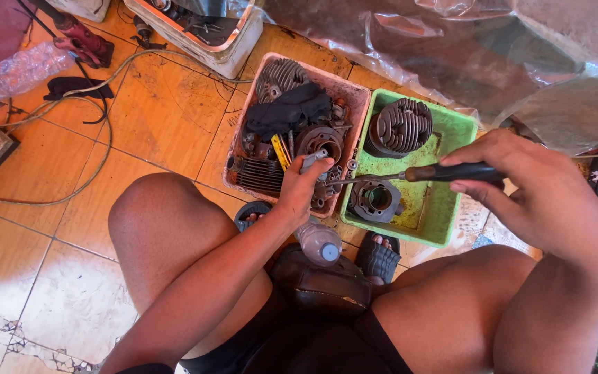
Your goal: Cleaning and inspecting motorcycle engine components using a cloth and a screwdriver
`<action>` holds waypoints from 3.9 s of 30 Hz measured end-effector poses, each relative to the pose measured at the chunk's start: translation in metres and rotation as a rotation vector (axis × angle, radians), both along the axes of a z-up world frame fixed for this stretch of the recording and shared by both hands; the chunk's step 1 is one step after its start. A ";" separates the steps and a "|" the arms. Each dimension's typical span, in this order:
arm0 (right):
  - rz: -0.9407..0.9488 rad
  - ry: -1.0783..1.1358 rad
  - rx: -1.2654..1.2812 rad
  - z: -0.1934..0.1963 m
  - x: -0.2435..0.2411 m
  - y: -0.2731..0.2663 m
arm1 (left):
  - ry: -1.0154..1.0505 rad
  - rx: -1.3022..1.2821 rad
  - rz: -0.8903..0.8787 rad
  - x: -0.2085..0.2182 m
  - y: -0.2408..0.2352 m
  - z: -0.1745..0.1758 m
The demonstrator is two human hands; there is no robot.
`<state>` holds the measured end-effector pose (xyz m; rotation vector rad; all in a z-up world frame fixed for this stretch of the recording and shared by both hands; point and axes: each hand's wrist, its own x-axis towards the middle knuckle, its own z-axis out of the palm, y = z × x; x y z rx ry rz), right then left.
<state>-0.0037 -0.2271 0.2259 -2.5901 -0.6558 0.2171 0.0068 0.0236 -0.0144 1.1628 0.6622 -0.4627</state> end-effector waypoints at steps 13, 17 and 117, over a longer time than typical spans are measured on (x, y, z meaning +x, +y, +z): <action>-0.176 0.223 0.020 -0.022 0.011 -0.011 | -0.005 0.112 -0.023 0.009 0.016 0.015; -0.352 0.083 -0.306 -0.028 0.003 -0.001 | 0.036 0.079 -0.038 0.005 0.016 0.013; -0.311 0.035 -0.089 0.007 -0.004 0.069 | -0.208 -0.291 0.193 0.069 0.114 0.066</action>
